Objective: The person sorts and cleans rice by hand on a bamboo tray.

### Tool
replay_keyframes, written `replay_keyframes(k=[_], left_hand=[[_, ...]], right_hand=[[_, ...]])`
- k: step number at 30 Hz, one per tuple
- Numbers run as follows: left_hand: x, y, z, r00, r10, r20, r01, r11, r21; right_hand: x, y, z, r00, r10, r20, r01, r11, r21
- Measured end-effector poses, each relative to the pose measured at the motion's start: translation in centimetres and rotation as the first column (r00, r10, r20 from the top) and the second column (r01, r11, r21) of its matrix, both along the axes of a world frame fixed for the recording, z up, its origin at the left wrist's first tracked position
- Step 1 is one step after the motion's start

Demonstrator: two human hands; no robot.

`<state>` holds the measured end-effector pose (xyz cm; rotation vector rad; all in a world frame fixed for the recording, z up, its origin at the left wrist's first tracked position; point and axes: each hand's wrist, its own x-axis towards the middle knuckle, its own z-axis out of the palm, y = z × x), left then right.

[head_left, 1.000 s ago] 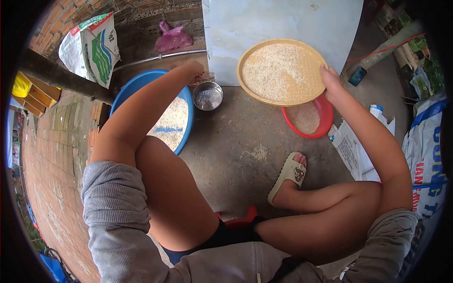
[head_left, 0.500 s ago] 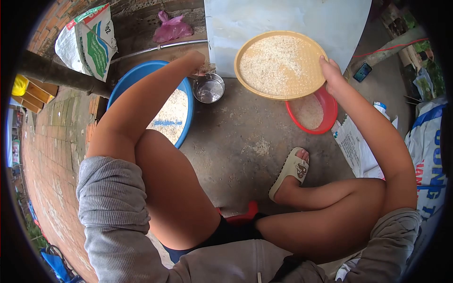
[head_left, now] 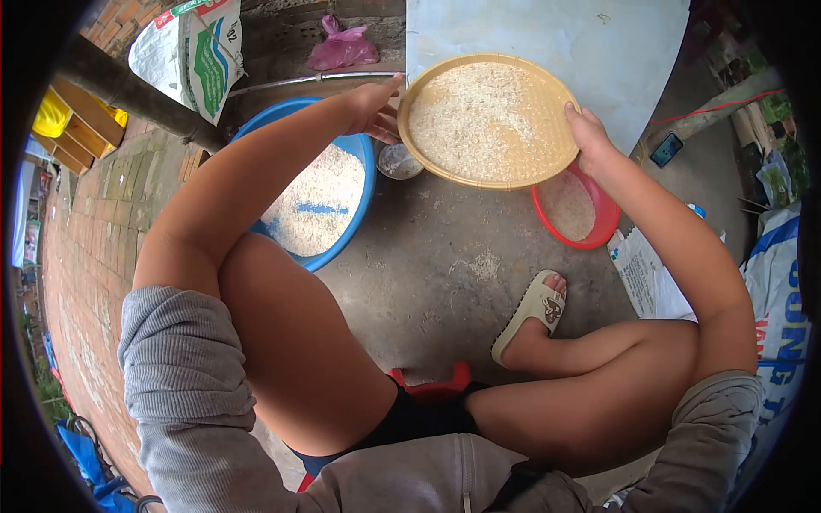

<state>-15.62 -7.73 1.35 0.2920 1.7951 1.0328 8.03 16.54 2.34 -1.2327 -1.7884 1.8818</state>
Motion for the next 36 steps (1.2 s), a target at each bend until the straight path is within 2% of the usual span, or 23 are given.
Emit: replay_keyframes(k=[2,3,5,6,8,9,11,12,14,17,20,21,23,25,27,28,29,31,33,35,36], left_hand=[[0.9,-1.5,1.8,0.982,0.01,0.187,-0.04,0.986,0.16],[1.2,-2.2,2.3,0.983,0.007,0.183,-0.039,0.985,0.169],[1.5,-3.9,2.9,0.982,0.142,0.126,-0.167,0.962,0.215],[1.7,-4.9,3.5,0.994,0.092,0.063,-0.103,0.974,0.203],[2.5,-6.0,4.3,0.994,0.104,0.027,-0.107,0.979,0.174],[2.9,-6.6,4.9,0.992,0.123,-0.01,-0.12,0.983,0.142],[4.8,-7.3,6.3,0.993,0.106,-0.056,-0.098,0.987,0.13],[5.9,-7.6,6.9,0.993,0.079,-0.085,-0.068,0.99,0.126],[7.8,-8.3,8.1,0.996,0.029,-0.09,-0.017,0.991,0.135],[6.2,-10.0,7.5,0.996,-0.02,-0.09,0.03,0.994,0.107],[2.6,-12.8,5.0,0.996,0.065,-0.063,-0.063,0.997,0.036],[1.4,-13.8,4.0,0.994,0.094,-0.054,-0.094,0.996,0.007],[1.5,-14.6,3.7,0.991,0.131,-0.04,-0.132,0.991,-0.024],[2.8,-14.7,4.0,0.986,0.164,-0.026,-0.165,0.985,-0.052],[5.0,-13.5,5.1,0.982,0.111,-0.155,-0.127,0.987,-0.094],[5.7,-13.2,5.6,0.991,-0.005,-0.137,-0.008,0.996,-0.091],[6.5,-12.7,6.1,0.99,-0.093,-0.106,0.087,0.994,-0.06],[9.4,-11.7,7.8,0.99,-0.115,-0.085,0.113,0.993,-0.036],[9.4,-11.4,7.6,0.988,-0.143,-0.056,0.143,0.99,-0.017],[7.7,-11.7,6.3,0.965,-0.186,-0.186,0.174,0.982,-0.079],[6.0,-11.9,5.6,0.958,-0.214,-0.191,0.187,0.971,-0.15]], right_hand=[[-0.6,-2.2,0.2,1.0,0.02,-0.007,-0.02,0.996,-0.092],[-0.8,-3.3,0.3,1.0,0.019,-0.012,-0.02,0.996,-0.083],[-0.9,-5.2,0.3,0.999,0.043,-0.03,-0.046,0.995,-0.088],[-0.7,-6.0,0.5,0.999,0.037,-0.033,-0.039,0.996,-0.082],[-0.4,-7.1,1.2,0.998,0.055,-0.025,-0.059,0.976,-0.211],[-0.4,-6.7,0.7,0.998,0.055,-0.024,-0.059,0.977,-0.205],[-0.2,-5.2,-0.8,0.962,0.248,0.117,-0.214,0.946,-0.243],[0.2,-5.0,-0.7,0.962,0.246,0.116,-0.214,0.948,-0.237],[0.8,-5.0,-0.4,0.878,0.37,0.303,-0.293,0.917,-0.271],[0.9,-6.4,-0.3,0.9,0.355,0.251,-0.31,0.929,-0.202],[1.1,-11.0,3.0,0.9,0.394,0.184,-0.382,0.919,-0.099],[1.3,-12.1,3.8,0.899,0.398,0.183,-0.386,0.917,-0.1],[1.8,-13.4,4.9,0.806,0.573,0.148,-0.553,0.819,-0.156],[2.4,-13.4,4.4,0.799,0.577,0.171,-0.554,0.816,-0.163],[3.3,-11.6,2.7,0.84,0.508,0.191,-0.472,0.857,-0.205],[3.6,-10.4,1.8,0.829,0.492,0.267,-0.472,0.871,-0.138],[4.0,-9.0,1.2,0.828,0.492,0.27,-0.471,0.871,-0.142],[4.7,-6.9,0.4,0.803,0.464,0.374,-0.469,0.879,-0.084],[5.1,-6.7,0.3,0.813,0.436,0.387,-0.453,0.89,-0.052],[5.2,-8.4,0.7,0.856,0.391,0.339,-0.42,0.907,0.016],[5.1,-9.5,1.3,0.849,0.399,0.346,-0.431,0.902,0.018]])
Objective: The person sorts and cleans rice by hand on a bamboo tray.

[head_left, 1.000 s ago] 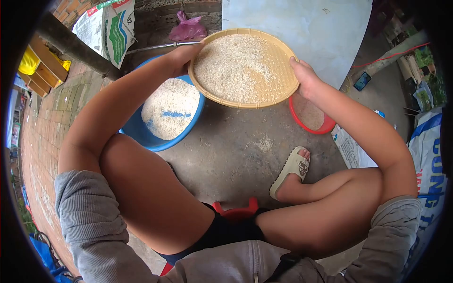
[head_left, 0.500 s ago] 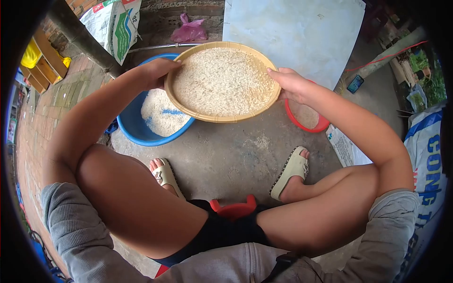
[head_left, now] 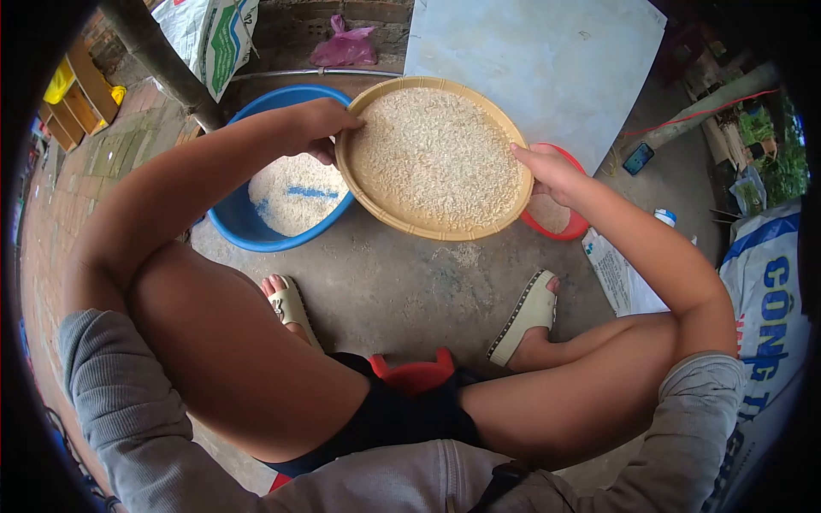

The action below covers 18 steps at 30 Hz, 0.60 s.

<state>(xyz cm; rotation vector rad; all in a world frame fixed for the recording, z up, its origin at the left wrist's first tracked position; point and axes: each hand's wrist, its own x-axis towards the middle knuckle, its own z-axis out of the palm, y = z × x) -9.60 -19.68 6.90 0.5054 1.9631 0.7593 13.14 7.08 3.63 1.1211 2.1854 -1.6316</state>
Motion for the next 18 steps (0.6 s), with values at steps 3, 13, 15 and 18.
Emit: replay_keyframes(k=[3,13,15,18], left_hand=[[-2.5,-1.2,-1.5,0.983,0.037,-0.179,-0.053,0.995,-0.087],[5.0,2.0,0.3,0.998,0.066,-0.009,-0.066,0.997,0.042],[4.0,2.2,0.2,0.998,0.053,-0.023,-0.051,0.995,0.084],[-0.1,1.0,0.1,0.989,0.053,-0.139,-0.05,0.998,0.024]], right_hand=[[-0.3,-2.7,1.4,0.99,0.108,-0.088,-0.115,0.99,-0.082],[-0.1,5.3,-3.0,0.999,0.019,-0.032,-0.019,1.0,-0.007],[-0.5,5.9,-2.9,1.0,-0.018,-0.007,0.018,0.999,0.033],[-1.3,2.1,-1.3,0.99,-0.013,-0.14,0.011,1.0,-0.012]])
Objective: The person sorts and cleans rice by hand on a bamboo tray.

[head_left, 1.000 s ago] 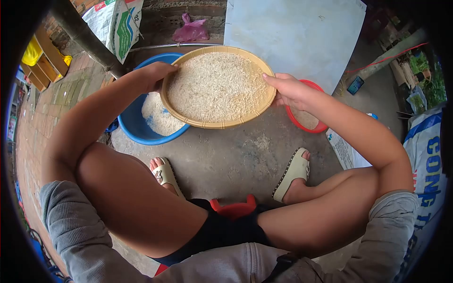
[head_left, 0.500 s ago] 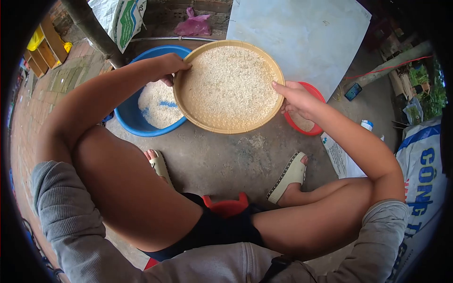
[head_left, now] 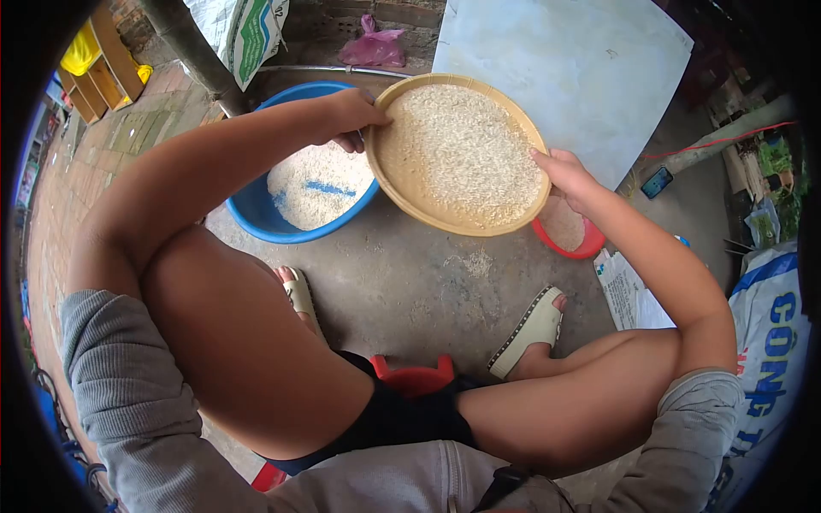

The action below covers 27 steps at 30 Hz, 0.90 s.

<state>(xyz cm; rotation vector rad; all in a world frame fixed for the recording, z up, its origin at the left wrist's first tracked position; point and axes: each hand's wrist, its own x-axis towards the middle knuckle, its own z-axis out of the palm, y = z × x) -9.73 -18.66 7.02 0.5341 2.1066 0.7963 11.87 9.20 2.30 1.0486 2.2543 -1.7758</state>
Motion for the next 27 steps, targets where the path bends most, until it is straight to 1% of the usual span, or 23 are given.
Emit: replay_keyframes(k=[1,3,4,5,6,7,9,11,13,15,17,18,19,20,21,22,23,24,25,26,27], left_hand=[[-1.5,-0.5,0.2,0.999,-0.028,-0.032,0.025,0.995,-0.094],[-2.2,-1.5,-0.4,0.986,0.097,-0.138,-0.116,0.984,-0.134],[-2.0,-1.6,-0.8,0.985,0.101,-0.141,-0.121,0.983,-0.136],[-1.6,-1.7,-1.2,0.963,0.254,-0.083,-0.258,0.965,-0.04],[-1.3,-1.7,-1.6,0.919,0.395,-0.013,-0.394,0.918,0.046],[-1.1,-1.6,-1.9,0.923,0.379,0.061,-0.383,0.92,0.079],[0.2,-0.9,-2.6,0.886,0.436,0.16,-0.457,0.88,0.127],[1.4,-0.9,-2.6,0.877,0.392,0.278,-0.458,0.857,0.237],[2.8,-1.1,-1.6,0.899,0.351,0.262,-0.425,0.844,0.327],[2.6,-1.1,-1.5,0.902,0.353,0.249,-0.422,0.842,0.336],[2.1,-1.2,-1.7,0.904,0.352,0.242,-0.418,0.844,0.336],[2.0,-1.2,-1.7,0.901,0.347,0.262,-0.425,0.828,0.366],[2.1,-1.1,-1.8,0.896,0.343,0.281,-0.434,0.81,0.395],[2.0,-1.0,-1.8,0.889,0.343,0.301,-0.443,0.812,0.381],[2.1,-0.9,-1.7,0.889,0.341,0.305,-0.442,0.813,0.379],[2.2,-0.7,-1.5,0.882,0.339,0.329,-0.449,0.816,0.363],[2.3,-0.6,-1.6,0.874,0.337,0.351,-0.456,0.818,0.351],[2.4,-0.4,-1.4,0.876,0.328,0.354,-0.45,0.821,0.351],[2.5,-0.3,-1.2,0.873,0.329,0.36,-0.452,0.822,0.347],[2.7,-0.2,-0.9,0.879,0.286,0.381,-0.422,0.838,0.346],[2.9,0.0,-0.5,0.883,0.242,0.401,-0.392,0.852,0.347]], right_hand=[[-0.2,-1.8,0.9,0.998,0.054,-0.046,-0.055,0.998,-0.02],[-0.8,-3.7,0.6,0.993,0.119,0.005,-0.119,0.992,-0.043],[-0.7,-4.4,0.7,0.992,0.124,0.002,-0.124,0.991,-0.045],[-0.5,-5.1,0.7,0.996,0.09,0.005,-0.09,0.994,-0.065],[-0.4,-5.5,0.7,0.998,0.056,0.009,-0.055,0.995,-0.086],[-0.4,-5.4,0.6,0.998,0.057,0.003,-0.056,0.994,-0.092],[0.1,-4.7,0.2,0.999,-0.027,-0.027,0.024,0.993,-0.116],[0.3,-3.5,-0.1,0.998,-0.05,-0.045,0.045,0.993,-0.105],[0.4,-3.3,0.4,0.991,0.022,-0.129,-0.027,0.999,-0.035],[0.3,-2.8,0.5,0.992,-0.015,-0.122,0.009,0.999,-0.048],[-0.1,-1.7,0.4,0.997,0.034,-0.074,-0.038,0.998,-0.055],[-0.2,-1.8,0.6,0.997,0.027,-0.071,-0.031,0.998,-0.053],[-0.3,-2.0,0.8,0.995,0.028,-0.094,-0.013,0.987,0.16],[-0.5,-2.1,1.0,0.993,0.037,-0.115,0.008,0.931,0.364],[-0.6,-2.3,1.4,0.993,0.034,-0.111,0.009,0.931,0.364],[-0.7,-2.4,1.9,0.972,0.098,-0.214,0.041,0.824,0.565],[-0.9,-2.6,2.1,0.936,0.187,-0.298,0.098,0.675,0.732],[-1.3,-2.9,3.1,0.938,0.187,-0.292,0.093,0.676,0.731],[-1.6,-3.1,4.4,0.855,0.419,-0.306,0.062,0.503,0.862],[-1.9,-3.2,5.4,0.733,0.63,-0.258,0.073,0.304,0.95],[-2.4,-3.3,6.1,0.734,0.63,-0.253,0.066,0.304,0.95]])
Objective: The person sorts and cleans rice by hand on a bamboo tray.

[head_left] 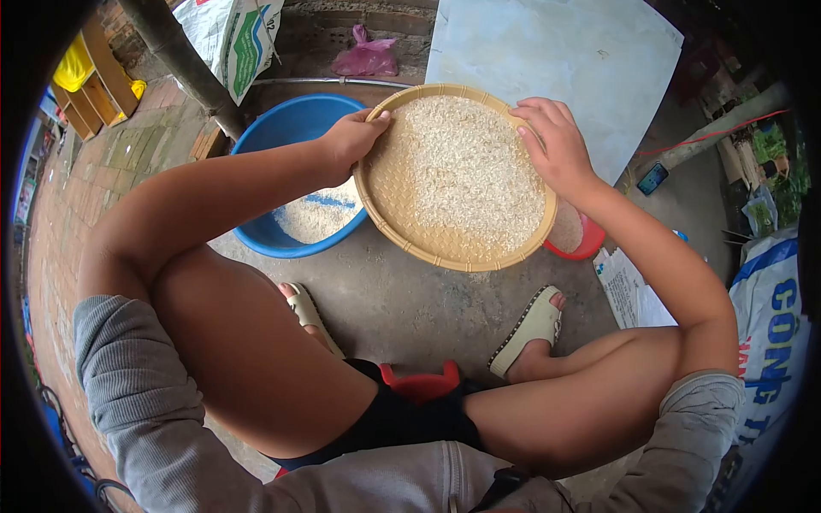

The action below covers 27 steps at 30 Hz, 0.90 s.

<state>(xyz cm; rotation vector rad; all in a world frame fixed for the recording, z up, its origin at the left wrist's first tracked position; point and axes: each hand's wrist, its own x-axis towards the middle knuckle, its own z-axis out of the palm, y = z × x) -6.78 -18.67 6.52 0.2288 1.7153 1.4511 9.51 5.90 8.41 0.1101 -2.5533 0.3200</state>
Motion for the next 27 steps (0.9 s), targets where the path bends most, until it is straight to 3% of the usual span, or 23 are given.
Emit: replay_keyframes(k=[2,8,11,20,27], left_hand=[[0.6,0.3,0.7,1.0,-0.012,0.01,0.012,1.0,0.015],[0.1,0.5,0.3,0.996,-0.077,0.036,0.074,0.994,0.081],[-0.1,0.0,-0.3,1.0,-0.009,-0.004,0.009,0.997,0.075],[-1.8,-2.1,-1.2,0.967,0.255,-0.026,-0.251,0.962,0.105],[-1.3,-2.5,-0.8,0.966,0.256,0.027,-0.258,0.96,0.109]], right_hand=[[-0.9,-0.3,0.8,0.971,0.188,0.146,-0.181,0.982,-0.058],[-2.8,0.1,-0.5,0.912,0.339,0.231,-0.354,0.935,0.028],[-2.9,-0.2,-0.7,0.87,0.39,0.303,-0.377,0.921,-0.101],[0.8,-1.5,-1.8,0.811,0.452,0.371,-0.403,0.892,-0.206],[2.6,-2.2,-1.1,0.84,0.375,0.393,-0.302,0.924,-0.235]])
